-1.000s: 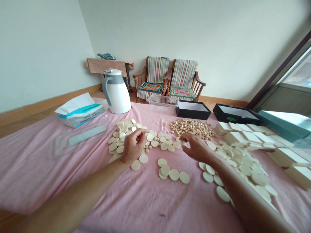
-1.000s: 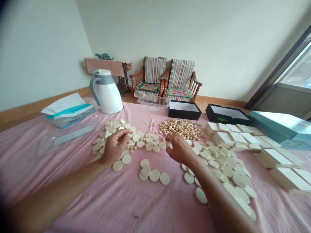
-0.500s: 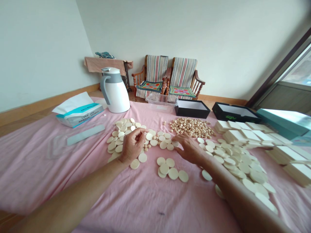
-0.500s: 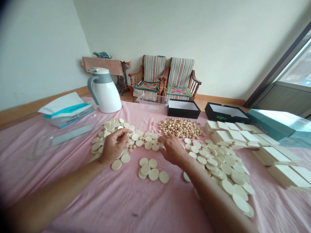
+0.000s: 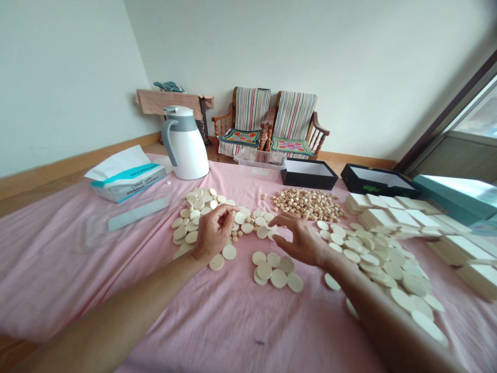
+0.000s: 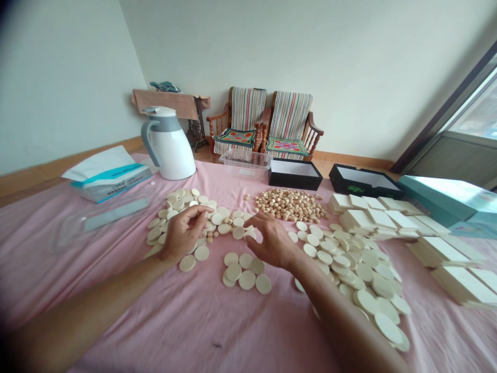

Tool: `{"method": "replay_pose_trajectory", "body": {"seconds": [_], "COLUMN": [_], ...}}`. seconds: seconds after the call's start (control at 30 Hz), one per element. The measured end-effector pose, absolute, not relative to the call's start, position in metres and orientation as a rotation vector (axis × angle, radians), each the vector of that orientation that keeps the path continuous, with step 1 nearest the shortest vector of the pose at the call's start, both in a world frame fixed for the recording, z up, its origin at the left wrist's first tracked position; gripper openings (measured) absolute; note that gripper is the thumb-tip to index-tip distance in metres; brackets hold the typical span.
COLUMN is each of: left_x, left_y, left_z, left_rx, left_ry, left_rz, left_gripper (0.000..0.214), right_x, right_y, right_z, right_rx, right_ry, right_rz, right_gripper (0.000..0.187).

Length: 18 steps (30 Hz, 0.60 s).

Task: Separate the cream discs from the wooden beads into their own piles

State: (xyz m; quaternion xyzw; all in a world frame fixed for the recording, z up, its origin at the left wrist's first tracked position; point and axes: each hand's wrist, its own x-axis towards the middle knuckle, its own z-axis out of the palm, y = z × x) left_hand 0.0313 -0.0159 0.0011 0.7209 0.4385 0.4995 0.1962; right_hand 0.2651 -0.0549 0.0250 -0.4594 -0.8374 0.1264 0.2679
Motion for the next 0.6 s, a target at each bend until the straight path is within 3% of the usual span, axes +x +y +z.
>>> {"method": "replay_pose_trajectory", "body": {"seconds": [0.13,0.3,0.6], "left_x": [0.031,0.031,0.031], "left_y": [-0.015,-0.015,-0.016], "left_z": [0.000,-0.001,0.001], "left_rx": [2.014,2.015,2.030], "left_ry": [1.220,1.227,1.236], "left_rz": [1.403,1.402,1.395], "left_gripper": [0.021,0.021,0.020], "right_x": [0.252,0.244,0.243], "right_y": [-0.053,-0.052,-0.055], "right_z": [0.008,-0.001,0.015], "right_rx": [-1.176,-1.219,-1.233], "right_ry": [-2.341,-2.325,-2.019], "right_rz": [0.192,0.192,0.727], "right_gripper": [0.033,0.029,0.020]}}
